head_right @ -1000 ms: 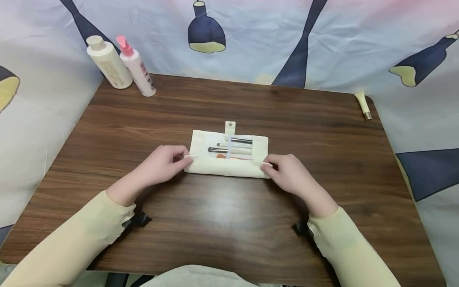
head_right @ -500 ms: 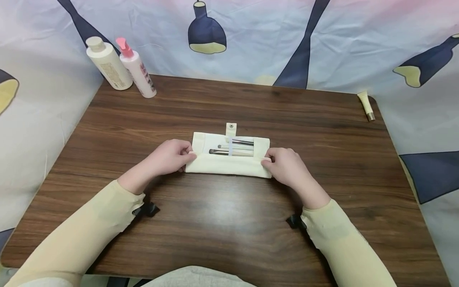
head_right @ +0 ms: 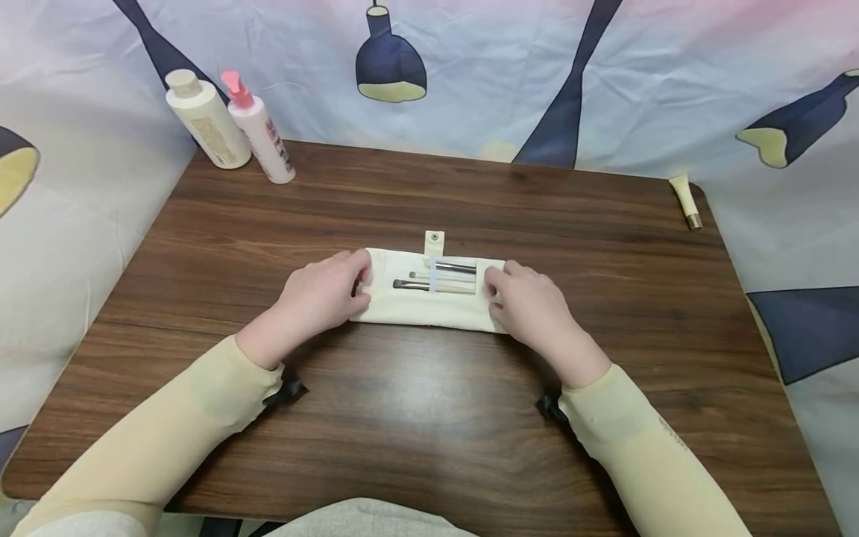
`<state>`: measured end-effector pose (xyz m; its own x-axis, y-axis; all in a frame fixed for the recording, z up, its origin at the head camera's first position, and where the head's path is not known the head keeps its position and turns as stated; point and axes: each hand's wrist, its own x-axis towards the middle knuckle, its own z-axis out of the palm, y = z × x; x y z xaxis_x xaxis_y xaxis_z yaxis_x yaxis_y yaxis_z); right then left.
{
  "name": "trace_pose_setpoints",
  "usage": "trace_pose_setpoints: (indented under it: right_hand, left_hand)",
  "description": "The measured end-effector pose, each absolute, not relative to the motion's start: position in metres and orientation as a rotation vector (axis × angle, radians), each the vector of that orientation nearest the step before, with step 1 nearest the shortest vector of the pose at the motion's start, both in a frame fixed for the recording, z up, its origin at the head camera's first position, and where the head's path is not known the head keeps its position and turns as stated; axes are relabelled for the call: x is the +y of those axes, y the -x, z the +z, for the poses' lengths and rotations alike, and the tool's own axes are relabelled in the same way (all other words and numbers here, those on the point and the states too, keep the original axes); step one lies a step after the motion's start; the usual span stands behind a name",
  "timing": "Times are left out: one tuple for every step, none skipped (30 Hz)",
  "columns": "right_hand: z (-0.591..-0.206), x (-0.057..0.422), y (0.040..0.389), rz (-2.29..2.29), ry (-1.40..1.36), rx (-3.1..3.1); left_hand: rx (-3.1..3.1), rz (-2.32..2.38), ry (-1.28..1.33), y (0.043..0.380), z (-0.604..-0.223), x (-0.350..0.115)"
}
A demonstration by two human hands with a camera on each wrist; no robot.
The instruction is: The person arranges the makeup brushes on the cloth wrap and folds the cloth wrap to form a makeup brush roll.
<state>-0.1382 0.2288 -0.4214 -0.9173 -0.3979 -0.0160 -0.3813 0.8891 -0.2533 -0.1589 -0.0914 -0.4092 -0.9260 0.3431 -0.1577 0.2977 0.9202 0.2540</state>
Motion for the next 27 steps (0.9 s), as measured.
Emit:
trace_pose_setpoints:
  right_hand:
    - [-0.422, 0.230, 0.138, -0.386, 0.694, 2.986]
    - [-0.422, 0.231, 0.137, -0.402, 0.763, 2.974]
    - [-0.422, 0.232, 0.137, -0.421, 0.816, 2.954]
    - [-0.422, 0.234, 0.136, -0.438, 0.850, 2.932]
    - [-0.421, 0.235, 0.134, -0.445, 0.869, 2.915]
    - [-0.420, 0.237, 0.133, -0.442, 0.875, 2.902]
    - [-0.418, 0.239, 0.130, -0.431, 0.884, 2.891]
    - [-0.417, 0.240, 0.128, -0.410, 0.894, 2.876]
    - [-0.417, 0.241, 0.126, -0.389, 0.902, 2.861]
    - [-0.416, 0.242, 0.124, -0.370, 0.907, 2.853]
    - [-0.416, 0.243, 0.122, -0.352, 0.911, 2.852]
    - [-0.416, 0.243, 0.122, -0.338, 0.913, 2.857]
    - [-0.416, 0.243, 0.121, -0.335, 0.922, 2.867]
    - [-0.416, 0.243, 0.121, -0.331, 0.924, 2.880]
    - [-0.415, 0.243, 0.121, -0.335, 0.927, 2.893]
    - [-0.415, 0.244, 0.122, -0.346, 0.925, 2.908]
    - [-0.415, 0.244, 0.124, -0.367, 0.909, 2.916]
    - [-0.416, 0.244, 0.125, -0.394, 0.888, 2.917]
    - [-0.416, 0.244, 0.127, -0.428, 0.857, 2.913]
    - [-0.416, 0.245, 0.130, -0.460, 0.814, 2.900]
    - [-0.416, 0.246, 0.132, -0.502, 0.762, 2.883]
    - [-0.416, 0.247, 0.135, -0.546, 0.703, 2.865]
    - [-0.415, 0.248, 0.138, -0.598, 0.642, 2.843]
    - [-0.414, 0.249, 0.142, -0.643, 0.586, 2.823]
    - [-0.414, 0.250, 0.146, -0.686, 0.533, 2.802]
    - [-0.413, 0.250, 0.151, -0.729, 0.488, 2.780]
    - [-0.414, 0.250, 0.155, -0.774, 0.448, 2.757]
  left_hand:
    - [2.891, 0.310, -0.560, 0.157, -0.409, -0.089]
    - [2.897, 0.282, -0.642, 0.155, -0.409, -0.087]
    - [2.899, 0.258, -0.723, 0.153, -0.409, -0.085]
    - [2.894, 0.238, -0.801, 0.151, -0.409, -0.084]
    - [2.879, 0.217, -0.876, 0.149, -0.410, -0.083]
    - [2.854, 0.206, -0.939, 0.146, -0.410, -0.083]
    - [2.827, 0.206, -0.984, 0.144, -0.410, -0.084]
    - [2.804, 0.202, -1.015, 0.141, -0.411, -0.085]
    - [2.784, 0.200, -1.035, 0.138, -0.411, -0.087]
    - [2.766, 0.207, -1.046, 0.136, -0.412, -0.088]
    - [2.758, 0.212, -1.048, 0.135, -0.413, -0.090]
    - [2.759, 0.224, -1.049, 0.134, -0.413, -0.091]
    - [2.769, 0.234, -1.046, 0.134, -0.413, -0.091]
    - [2.783, 0.236, -1.044, 0.134, -0.413, -0.091]
    - [2.798, 0.242, -1.039, 0.135, -0.412, -0.091]
    - [2.811, 0.251, -1.032, 0.136, -0.412, -0.090]
    - [2.826, 0.262, -1.029, 0.138, -0.411, -0.090]
    - [2.831, 0.283, -1.021, 0.139, -0.411, -0.090]
    - [2.830, 0.316, -1.014, 0.141, -0.411, -0.091]
    - [2.817, 0.374, -0.992, 0.145, -0.411, -0.093]
    - [2.797, 0.453, -0.956, 0.148, -0.410, -0.096]
    - [2.775, 0.543, -0.913, 0.153, -0.411, -0.098]
    - [2.750, 0.634, -0.869, 0.158, -0.412, -0.101]
    - [2.718, 0.720, -0.813, 0.164, -0.412, -0.104]
    - [2.685, 0.802, -0.752, 0.170, -0.412, -0.106]
    - [2.652, 0.868, -0.687, 0.176, -0.413, -0.107]
    - [2.630, 0.910, -0.631, 0.181, -0.413, -0.109]
